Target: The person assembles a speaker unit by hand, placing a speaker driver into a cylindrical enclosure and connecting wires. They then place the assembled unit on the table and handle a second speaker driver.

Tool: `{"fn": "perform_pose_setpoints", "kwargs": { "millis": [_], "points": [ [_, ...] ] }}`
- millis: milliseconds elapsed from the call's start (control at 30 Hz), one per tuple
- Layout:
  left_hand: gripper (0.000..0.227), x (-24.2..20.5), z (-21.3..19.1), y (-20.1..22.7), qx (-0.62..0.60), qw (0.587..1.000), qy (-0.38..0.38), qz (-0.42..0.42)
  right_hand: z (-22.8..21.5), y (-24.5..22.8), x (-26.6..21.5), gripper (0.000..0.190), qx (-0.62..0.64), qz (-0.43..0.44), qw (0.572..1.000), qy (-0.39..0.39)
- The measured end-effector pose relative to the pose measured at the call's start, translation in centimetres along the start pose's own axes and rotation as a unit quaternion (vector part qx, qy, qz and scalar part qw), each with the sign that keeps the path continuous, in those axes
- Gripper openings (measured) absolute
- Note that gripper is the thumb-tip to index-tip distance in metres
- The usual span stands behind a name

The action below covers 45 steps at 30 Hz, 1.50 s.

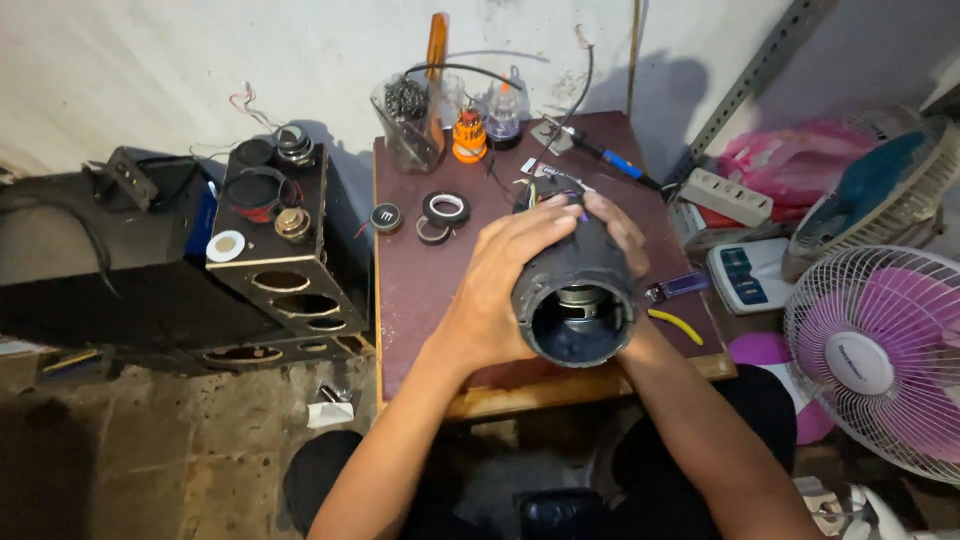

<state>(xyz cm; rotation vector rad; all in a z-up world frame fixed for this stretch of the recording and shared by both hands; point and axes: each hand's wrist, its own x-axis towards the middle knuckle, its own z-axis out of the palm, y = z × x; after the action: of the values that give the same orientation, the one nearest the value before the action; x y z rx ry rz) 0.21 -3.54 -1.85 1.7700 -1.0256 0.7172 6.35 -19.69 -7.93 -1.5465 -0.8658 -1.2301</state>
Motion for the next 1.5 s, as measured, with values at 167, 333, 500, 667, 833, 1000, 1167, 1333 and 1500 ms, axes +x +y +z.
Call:
{"fn": "perform_pose_setpoints", "kwargs": {
  "millis": [167, 333, 500, 667, 833, 1000, 1167, 1333, 1500],
  "points": [
    [0.051, 1.7, 1.6, -0.2, -0.017, 0.99, 0.132, 0.041, -0.6, 0.4, -0.1, 0.037, 0.023, 0.019, 1.0, -0.002],
    [0.046, 2.3, 1.9, -0.5, -0.03, 0.984, 0.162, 0.06, -1.3, 0.7, -0.4, 0.036, 0.049, 0.042, 0.998, -0.007],
    [0.054, 2.2, 1.9, -0.7, -0.043, 0.978, 0.196, 0.06, -0.8, 1.8, -0.3, 0.041, 0.023, -0.042, 0.998, -0.031],
    [0.059, 1.9, 2.6, -1.3, -0.053, 0.966, 0.247, 0.062, -1.0, 4.2, -1.7, 0.052, 0.036, 0.064, 0.996, -0.047],
    [0.065, 2.1, 2.2, -1.5, -0.038, 0.953, 0.293, 0.061, -1.1, 2.6, 0.2, 0.113, 0.145, 0.16, 0.976, -0.014],
    [0.083, 2.1, 1.9, -1.5, -0.012, 0.94, 0.336, 0.049, -1.7, 3.0, 0.6, 0.068, 0.304, 0.418, 0.854, 0.068],
    [0.097, 1.6, 1.4, -2.1, 0.076, 0.947, 0.305, 0.06, -1.4, 1.7, 2.6, 0.083, 0.345, 0.538, 0.767, 0.052],
    [0.088, 1.9, 1.8, -1.5, 0.068, 0.948, 0.303, 0.076, -0.7, -0.9, 4.6, 0.091, 0.422, 0.565, 0.701, 0.105],
    [0.073, 2.7, 0.3, 0.9, 0.013, 0.962, 0.268, -0.056, -0.8, 0.6, 3.5, 0.086, 0.445, 0.579, 0.677, 0.098]
  ]
}}
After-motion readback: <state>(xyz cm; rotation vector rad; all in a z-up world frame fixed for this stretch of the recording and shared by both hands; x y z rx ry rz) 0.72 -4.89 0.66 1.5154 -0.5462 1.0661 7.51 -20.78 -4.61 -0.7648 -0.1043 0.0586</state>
